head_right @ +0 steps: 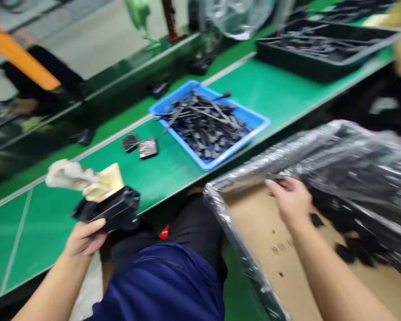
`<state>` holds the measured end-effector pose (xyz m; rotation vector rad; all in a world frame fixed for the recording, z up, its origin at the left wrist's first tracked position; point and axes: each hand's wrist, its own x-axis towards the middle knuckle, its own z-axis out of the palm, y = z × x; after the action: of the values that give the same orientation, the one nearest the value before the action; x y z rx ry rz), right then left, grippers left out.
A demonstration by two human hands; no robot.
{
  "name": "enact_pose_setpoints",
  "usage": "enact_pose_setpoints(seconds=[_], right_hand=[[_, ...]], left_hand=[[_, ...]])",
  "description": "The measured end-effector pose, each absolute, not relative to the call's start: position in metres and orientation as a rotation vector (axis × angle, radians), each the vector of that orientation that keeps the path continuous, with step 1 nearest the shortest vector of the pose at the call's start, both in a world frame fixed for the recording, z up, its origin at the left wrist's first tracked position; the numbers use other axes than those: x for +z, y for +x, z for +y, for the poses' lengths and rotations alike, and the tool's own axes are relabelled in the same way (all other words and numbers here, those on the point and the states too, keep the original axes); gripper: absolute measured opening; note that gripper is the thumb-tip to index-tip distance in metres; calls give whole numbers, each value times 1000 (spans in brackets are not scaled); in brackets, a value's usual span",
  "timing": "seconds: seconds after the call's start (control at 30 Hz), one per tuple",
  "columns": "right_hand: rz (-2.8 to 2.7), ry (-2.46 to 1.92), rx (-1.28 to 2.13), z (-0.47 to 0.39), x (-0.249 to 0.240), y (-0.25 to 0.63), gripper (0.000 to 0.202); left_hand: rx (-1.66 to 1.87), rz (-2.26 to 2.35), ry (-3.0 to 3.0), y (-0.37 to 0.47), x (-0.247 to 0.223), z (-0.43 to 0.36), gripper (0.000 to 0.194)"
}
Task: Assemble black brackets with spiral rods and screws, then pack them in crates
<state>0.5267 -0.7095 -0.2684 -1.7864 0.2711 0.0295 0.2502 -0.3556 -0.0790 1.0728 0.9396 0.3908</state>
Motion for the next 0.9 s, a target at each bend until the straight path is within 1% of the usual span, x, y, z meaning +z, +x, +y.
enact_pose_setpoints(seconds=[0.03,0.07,0.17,0.23,0.3,0.37,0.5,0.53,0.63,0.73,0.8,0.9], right_hand=[[291,-1672,40,-696,-244,527,51],[198,-1659,94,-682,-218,524,52],[-169,-1781,219,-635,-149,493,55],[-450,-1711,380,-599,-116,464,55],[-705,-1628,524,-561,-94,435,50],[-933,-1624,579,-528,-79,411,45],[-1230,-1614,524,-484,-59,385,53],[-1271,-1625,494,-477,-55,383,53],[-1409,-1669,341,-462,-45,386,45],[-1560,-1661,197,-450,-33,389,48],[-1646,-1651,162,-441,-25,389,51],[-1777,-1616,201,-428,-14,384,49]], left_hand=[[429,941,1062,239,-75,-351,64],[447,932,1031,232,-73,-348,64],[418,890,831,226,-79,-339,54],[382,861,667,225,-83,-335,49],[365,819,540,221,-84,-330,46],[389,788,468,214,-82,-323,45],[488,869,500,195,-76,-308,46],[514,903,542,191,-75,-304,47],[629,943,760,178,-72,-297,49],[687,875,1099,168,-71,-290,57],[645,798,1317,164,-69,-286,61],[586,683,1524,164,-61,-282,62]])
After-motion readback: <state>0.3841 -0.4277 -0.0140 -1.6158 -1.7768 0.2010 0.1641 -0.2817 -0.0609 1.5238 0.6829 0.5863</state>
